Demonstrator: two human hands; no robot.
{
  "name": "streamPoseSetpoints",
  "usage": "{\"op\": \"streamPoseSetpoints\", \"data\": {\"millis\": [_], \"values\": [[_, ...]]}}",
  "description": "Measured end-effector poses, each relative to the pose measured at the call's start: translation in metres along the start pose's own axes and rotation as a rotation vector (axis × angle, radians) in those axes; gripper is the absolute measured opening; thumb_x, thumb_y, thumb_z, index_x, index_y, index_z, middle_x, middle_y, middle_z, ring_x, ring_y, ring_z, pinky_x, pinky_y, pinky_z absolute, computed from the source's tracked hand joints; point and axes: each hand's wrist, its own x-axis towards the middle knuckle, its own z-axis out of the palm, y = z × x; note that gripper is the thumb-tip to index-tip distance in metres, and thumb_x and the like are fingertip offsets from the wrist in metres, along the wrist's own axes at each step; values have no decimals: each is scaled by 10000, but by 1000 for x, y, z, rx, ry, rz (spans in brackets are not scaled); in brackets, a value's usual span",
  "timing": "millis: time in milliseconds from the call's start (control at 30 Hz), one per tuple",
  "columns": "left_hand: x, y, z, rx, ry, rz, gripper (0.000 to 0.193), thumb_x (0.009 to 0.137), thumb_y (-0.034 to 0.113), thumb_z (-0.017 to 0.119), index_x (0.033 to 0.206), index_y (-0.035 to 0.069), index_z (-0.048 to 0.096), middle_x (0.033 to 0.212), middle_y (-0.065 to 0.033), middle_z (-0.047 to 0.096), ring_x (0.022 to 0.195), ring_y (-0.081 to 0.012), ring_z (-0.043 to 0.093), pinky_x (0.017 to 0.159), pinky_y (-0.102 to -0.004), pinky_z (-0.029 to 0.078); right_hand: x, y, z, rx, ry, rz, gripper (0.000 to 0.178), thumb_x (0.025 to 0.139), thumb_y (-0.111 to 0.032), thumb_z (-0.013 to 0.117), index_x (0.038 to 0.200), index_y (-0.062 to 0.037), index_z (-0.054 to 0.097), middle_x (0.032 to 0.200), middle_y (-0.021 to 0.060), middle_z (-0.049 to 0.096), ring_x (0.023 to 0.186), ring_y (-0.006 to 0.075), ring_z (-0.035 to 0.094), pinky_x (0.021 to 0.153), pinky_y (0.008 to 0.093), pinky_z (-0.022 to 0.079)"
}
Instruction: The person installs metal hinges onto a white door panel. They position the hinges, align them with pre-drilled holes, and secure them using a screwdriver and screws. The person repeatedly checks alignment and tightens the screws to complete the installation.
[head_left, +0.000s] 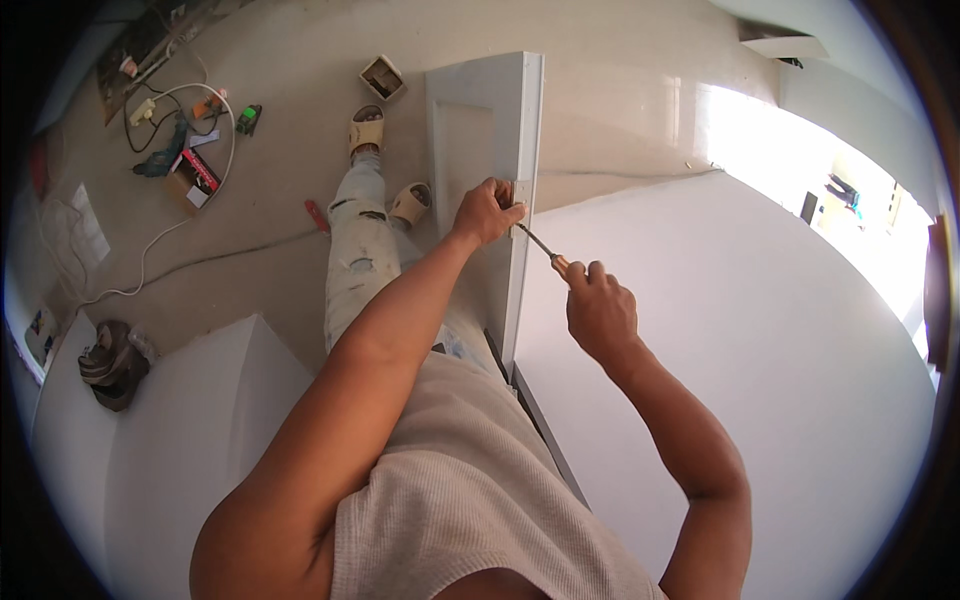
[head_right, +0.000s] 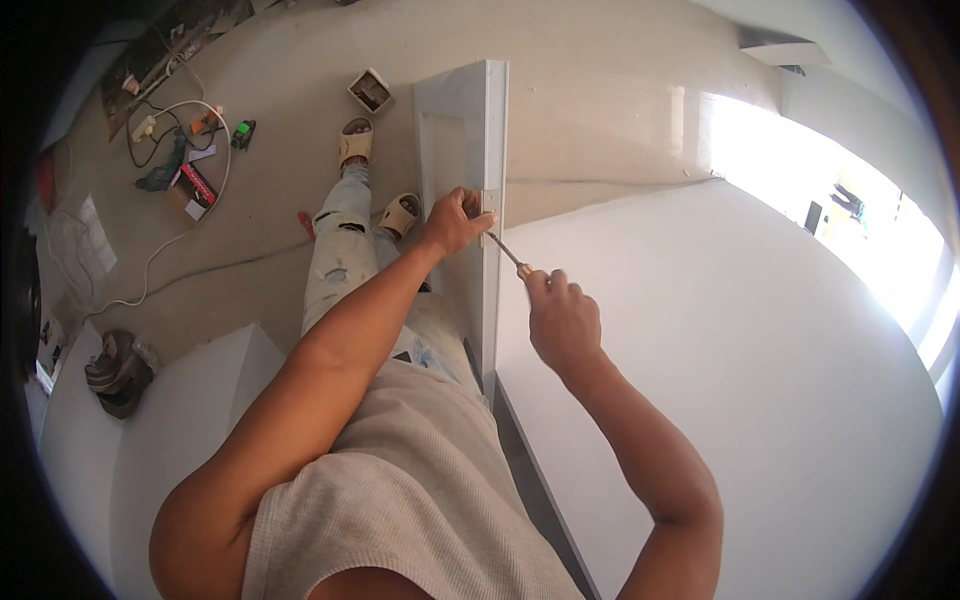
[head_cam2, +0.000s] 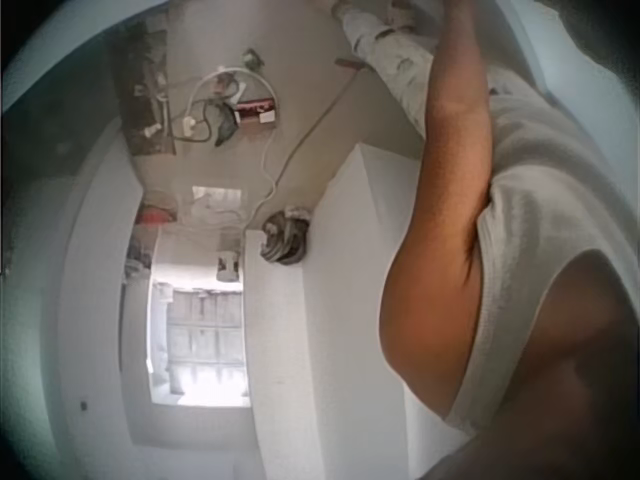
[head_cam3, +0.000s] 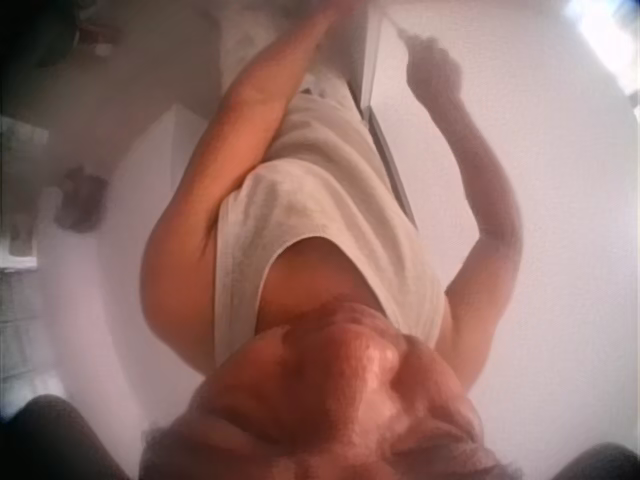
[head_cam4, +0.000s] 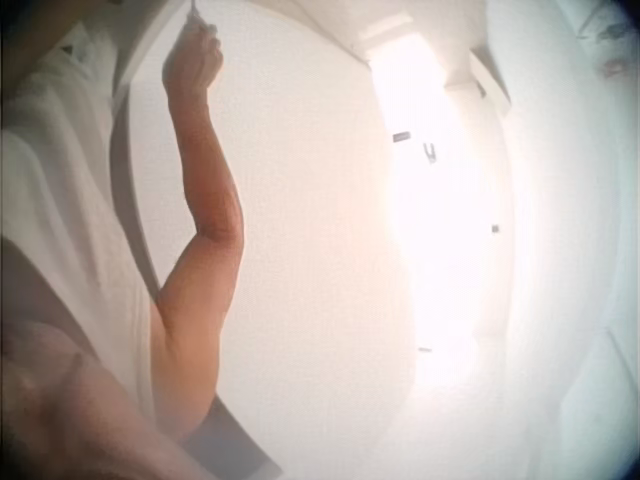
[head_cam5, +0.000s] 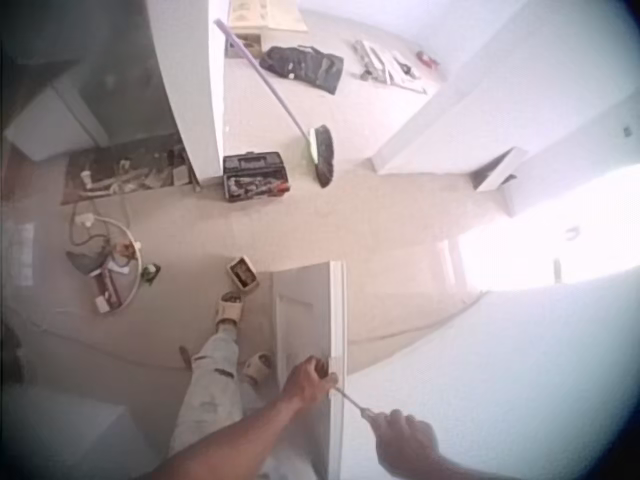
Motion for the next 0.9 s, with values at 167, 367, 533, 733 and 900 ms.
{"op": "streamPoseSetpoints", "data": {"millis": [167, 367, 533, 733, 900], "values": [[-8, 15, -7, 85, 26, -5, 370, 765, 299, 789, 903, 16, 596, 855, -101, 686, 799, -215, 656, 785, -340, 520, 32, -8, -28, 658, -392, 603, 263, 981, -276, 558, 1002, -16, 585, 687, 87, 552, 446, 118, 481, 382, 307, 405], [-4, 10, -5, 65, 16, -18, 424, 761, 310, 798, 913, -16, 573, 848, -92, 635, 788, -172, 592, 774, -320, 503, 19, -4, -29, 765, -288, 524, 222, 960, -246, 565, 991, -25, 562, 712, 87, 551, 450, 142, 491, 351, 311, 377], [-3, 14, -7, 54, -18, -17, 427, 758, 314, 798, 910, -13, 569, 841, -89, 627, 770, -174, 581, 766, -322, 500, 14, -1, -12, -344, -51, -273, 144, 966, -130, 505, 1049, -33, 570, 736, 92, 565, 514, 193, 582, 413, 338, 465], [-9, 14, -7, 41, 13, -10, 408, 760, 309, 795, 866, 1, 549, 809, -77, 608, 740, -167, 551, 746, -332, 493, 46, -3, -42, 987, -521, 813, 184, 942, -190, 569, 1049, -40, 572, 753, 79, 558, 518, 139, 536, 419, 320, 449], [-3, 11, -2, 17, 14, -18, 384, 761, 288, 797, 855, 11, 548, 785, -61, 598, 735, -162, 555, 735, -321, 491, 19, -12, -26, -165, -114, -113, 255, 873, -151, 631, 1088, -33, 562, 804, 128, 596, 585, 217, 632, 487, 378, 512]]}}
